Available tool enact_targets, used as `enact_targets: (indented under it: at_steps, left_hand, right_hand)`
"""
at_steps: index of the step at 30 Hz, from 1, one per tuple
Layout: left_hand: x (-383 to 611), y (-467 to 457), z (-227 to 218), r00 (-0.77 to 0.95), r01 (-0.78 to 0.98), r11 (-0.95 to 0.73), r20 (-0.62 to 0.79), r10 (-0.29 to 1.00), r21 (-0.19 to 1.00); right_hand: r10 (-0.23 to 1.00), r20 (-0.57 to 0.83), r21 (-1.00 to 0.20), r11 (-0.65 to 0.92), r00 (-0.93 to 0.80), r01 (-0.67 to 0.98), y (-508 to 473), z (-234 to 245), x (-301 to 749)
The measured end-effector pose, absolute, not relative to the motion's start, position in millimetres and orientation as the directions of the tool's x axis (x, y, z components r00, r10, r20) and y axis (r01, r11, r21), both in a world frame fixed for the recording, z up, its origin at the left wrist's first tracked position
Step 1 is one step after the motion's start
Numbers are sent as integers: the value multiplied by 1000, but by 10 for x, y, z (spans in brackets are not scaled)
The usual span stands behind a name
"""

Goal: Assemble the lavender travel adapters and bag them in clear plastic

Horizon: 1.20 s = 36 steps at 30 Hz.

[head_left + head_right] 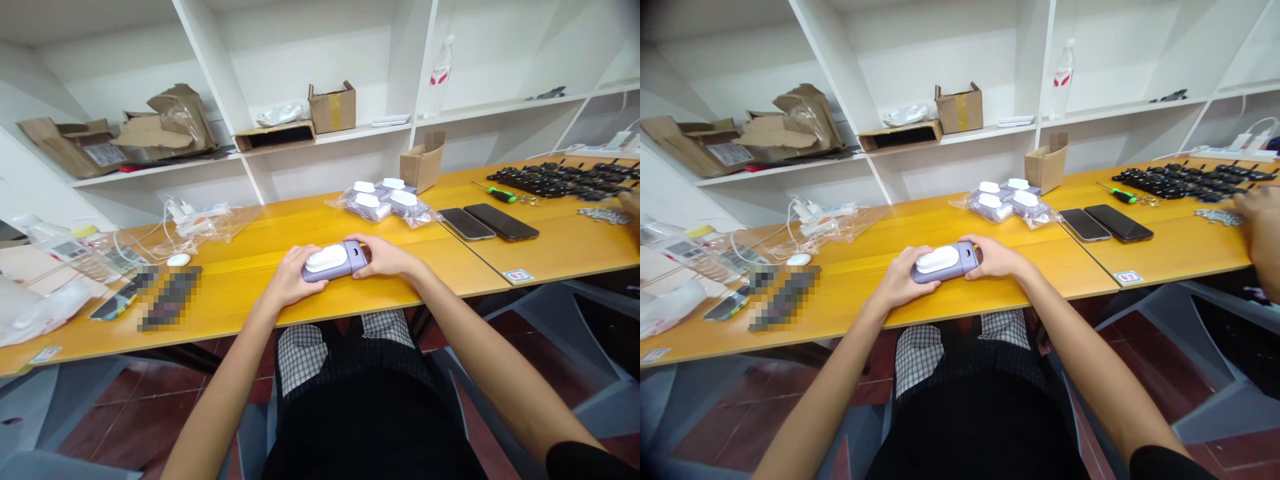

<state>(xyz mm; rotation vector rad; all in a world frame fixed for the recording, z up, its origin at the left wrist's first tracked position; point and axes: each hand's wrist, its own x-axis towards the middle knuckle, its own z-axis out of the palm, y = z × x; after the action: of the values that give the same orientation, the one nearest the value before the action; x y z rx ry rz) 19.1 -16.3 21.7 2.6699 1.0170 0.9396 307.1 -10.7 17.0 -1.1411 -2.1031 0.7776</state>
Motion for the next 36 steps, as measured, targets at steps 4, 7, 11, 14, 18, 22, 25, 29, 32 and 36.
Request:
enact_targets:
  at_steps: [4,7,11,14,18,22,25,29,32,36]
  left_hand:
    - [178,-155,217,584,542,-779,524,620,317]
    - [158,-149,221,595,521,-790,527,607,323]
    - [143,-147,223,603,511,-795,522,603,327]
    - [162,-153,220,594,523,-786,520,613,329]
    - [199,-175,226,571,548,-753,496,655,363]
    - [208,-197,243,560,536,-752,504,657,385]
    - [201,-209,252,570,516,-765,512,642,386]
    - [199,-223,263,580,507,-768,505,639,390]
    - [203,-226,264,588,506,-767,492,641,394]
    - [205,-209,249,590,505,-769,494,639,391]
  right_hand:
    - [865,230,-754,448,-446,481,-125,188,3052]
    - [863,224,-768,443,-454,462,-146,203,3038]
    - [866,219,-755,442,-449,485,-163,224,3033]
    - [866,228,-749,448,-446,488,-162,226,3041]
    - [875,229,-750,438,-426,496,-159,221,3053]
    - [884,223,-758,422,-411,497,-163,232,3062]
    - [882,211,-766,416,-421,489,-169,241,3067]
    - [867,202,-769,429,-455,475,-177,237,3060]
    - [864,201,-757,436,-461,487,-180,225,3049]
    - [863,206,-755,440,-460,487,-186,213,3038]
